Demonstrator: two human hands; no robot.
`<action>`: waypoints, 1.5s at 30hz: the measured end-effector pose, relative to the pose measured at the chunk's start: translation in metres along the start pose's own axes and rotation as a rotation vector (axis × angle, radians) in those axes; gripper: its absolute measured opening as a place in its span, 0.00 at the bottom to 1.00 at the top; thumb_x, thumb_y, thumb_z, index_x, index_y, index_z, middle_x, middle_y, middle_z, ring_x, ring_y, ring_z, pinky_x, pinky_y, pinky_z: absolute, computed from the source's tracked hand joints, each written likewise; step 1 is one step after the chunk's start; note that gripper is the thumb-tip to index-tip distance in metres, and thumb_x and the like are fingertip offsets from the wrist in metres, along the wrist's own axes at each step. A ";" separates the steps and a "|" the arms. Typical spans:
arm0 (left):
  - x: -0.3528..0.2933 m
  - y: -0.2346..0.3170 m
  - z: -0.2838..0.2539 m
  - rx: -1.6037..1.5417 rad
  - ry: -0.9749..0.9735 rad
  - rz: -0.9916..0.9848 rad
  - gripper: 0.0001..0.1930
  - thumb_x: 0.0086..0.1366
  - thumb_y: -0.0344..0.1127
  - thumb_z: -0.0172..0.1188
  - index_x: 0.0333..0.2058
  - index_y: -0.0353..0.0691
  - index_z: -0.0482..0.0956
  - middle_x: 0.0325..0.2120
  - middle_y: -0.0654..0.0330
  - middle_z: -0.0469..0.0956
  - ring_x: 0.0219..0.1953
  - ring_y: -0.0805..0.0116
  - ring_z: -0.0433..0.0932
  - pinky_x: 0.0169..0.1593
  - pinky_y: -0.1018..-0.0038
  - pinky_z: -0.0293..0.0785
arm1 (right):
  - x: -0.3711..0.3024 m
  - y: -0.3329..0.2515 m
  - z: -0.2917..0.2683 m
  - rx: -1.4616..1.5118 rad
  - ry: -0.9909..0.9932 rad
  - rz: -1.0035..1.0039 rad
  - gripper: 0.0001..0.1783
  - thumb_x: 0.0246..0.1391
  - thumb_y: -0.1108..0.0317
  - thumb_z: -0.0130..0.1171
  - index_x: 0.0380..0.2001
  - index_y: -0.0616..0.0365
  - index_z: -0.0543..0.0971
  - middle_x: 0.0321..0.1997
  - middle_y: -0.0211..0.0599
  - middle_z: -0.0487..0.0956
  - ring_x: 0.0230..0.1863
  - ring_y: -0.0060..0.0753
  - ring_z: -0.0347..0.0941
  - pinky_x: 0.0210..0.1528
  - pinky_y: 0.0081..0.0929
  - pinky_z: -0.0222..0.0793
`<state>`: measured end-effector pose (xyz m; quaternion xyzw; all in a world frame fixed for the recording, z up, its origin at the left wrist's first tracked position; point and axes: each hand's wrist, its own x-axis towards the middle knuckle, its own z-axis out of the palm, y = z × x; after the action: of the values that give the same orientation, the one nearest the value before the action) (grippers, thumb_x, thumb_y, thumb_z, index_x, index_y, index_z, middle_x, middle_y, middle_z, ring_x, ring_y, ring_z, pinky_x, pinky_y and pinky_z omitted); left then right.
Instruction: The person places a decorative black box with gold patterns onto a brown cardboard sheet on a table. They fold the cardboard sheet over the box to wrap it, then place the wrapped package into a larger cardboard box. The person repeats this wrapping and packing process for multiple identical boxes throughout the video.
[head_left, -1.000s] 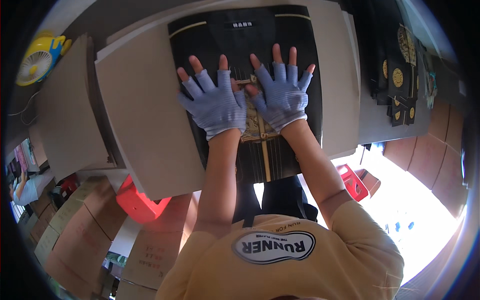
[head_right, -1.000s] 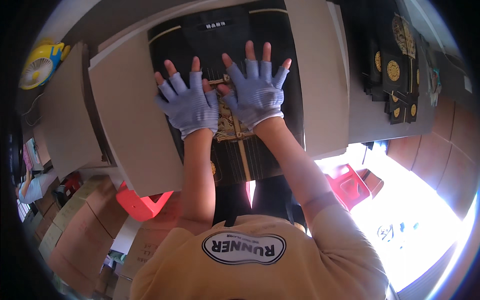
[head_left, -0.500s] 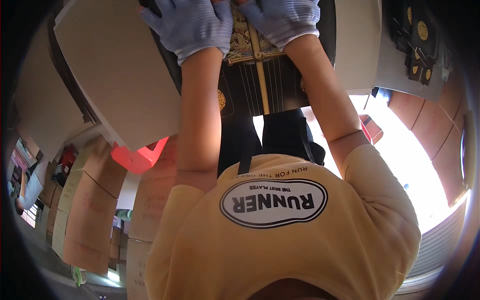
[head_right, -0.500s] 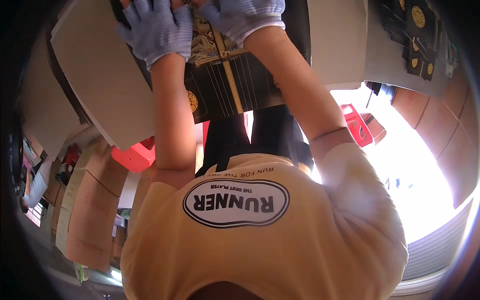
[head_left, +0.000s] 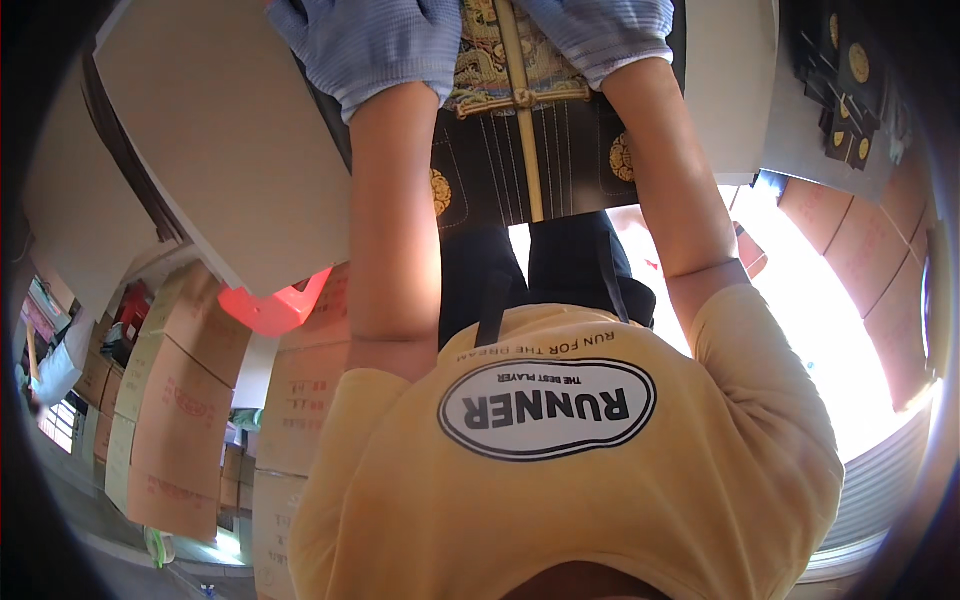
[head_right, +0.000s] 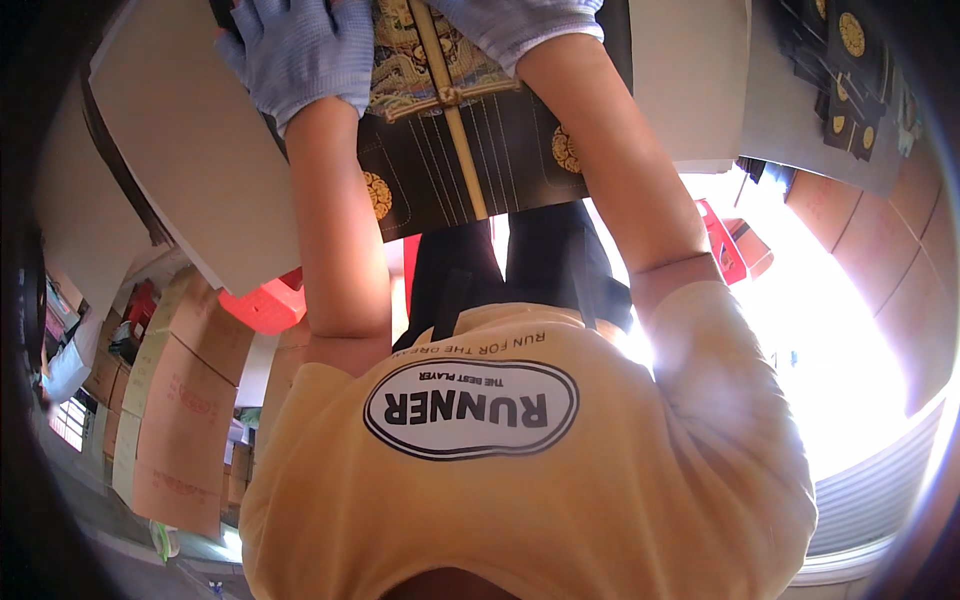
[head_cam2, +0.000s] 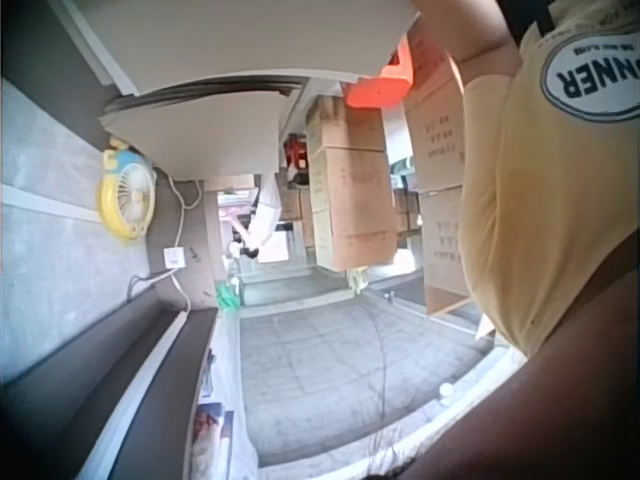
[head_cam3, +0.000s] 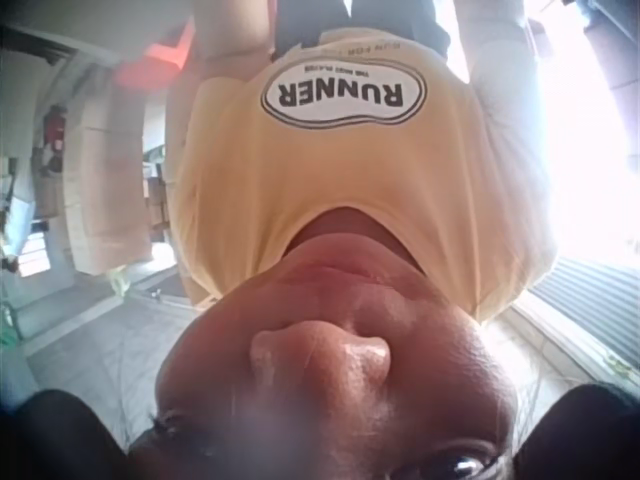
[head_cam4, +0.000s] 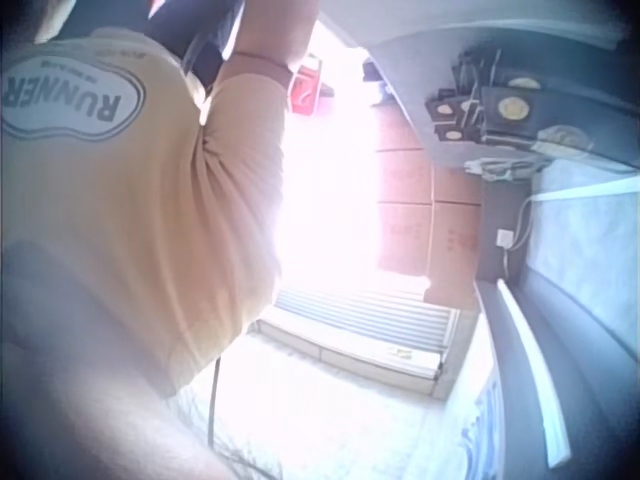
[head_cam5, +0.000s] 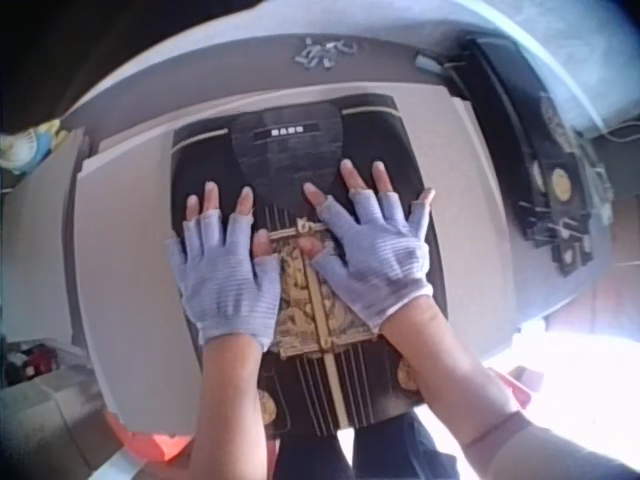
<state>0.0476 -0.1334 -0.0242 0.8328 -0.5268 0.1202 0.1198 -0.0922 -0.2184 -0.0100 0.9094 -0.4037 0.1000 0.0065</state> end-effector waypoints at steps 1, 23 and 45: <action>0.000 0.001 -0.002 -0.030 -0.009 -0.009 0.22 0.63 0.44 0.49 0.57 0.51 0.72 0.62 0.52 0.65 0.65 0.50 0.60 0.64 0.47 0.52 | 0.000 0.001 -0.001 -0.007 -0.005 0.002 0.31 0.54 0.42 0.52 0.60 0.35 0.71 0.69 0.42 0.61 0.71 0.55 0.50 0.64 0.79 0.34; -0.135 0.059 -0.044 -0.466 -0.282 -0.040 0.33 0.64 0.50 0.48 0.65 0.44 0.58 0.68 0.46 0.50 0.70 0.47 0.49 0.64 0.43 0.50 | 0.168 -0.104 0.006 0.041 0.012 -0.420 0.36 0.57 0.46 0.47 0.64 0.56 0.62 0.68 0.50 0.60 0.70 0.55 0.51 0.71 0.52 0.41; -0.131 0.052 -0.021 -0.593 -0.106 -0.062 0.28 0.59 0.50 0.54 0.56 0.44 0.68 0.57 0.45 0.63 0.61 0.43 0.61 0.58 0.43 0.59 | -0.044 -0.125 -0.089 0.941 -0.564 -0.900 0.20 0.58 0.50 0.51 0.48 0.47 0.79 0.45 0.36 0.81 0.45 0.46 0.76 0.52 0.41 0.70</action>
<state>-0.0554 -0.0369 -0.0435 0.7823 -0.5189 -0.0862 0.3335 -0.0450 -0.0936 0.0776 0.8855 0.1108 0.0124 -0.4511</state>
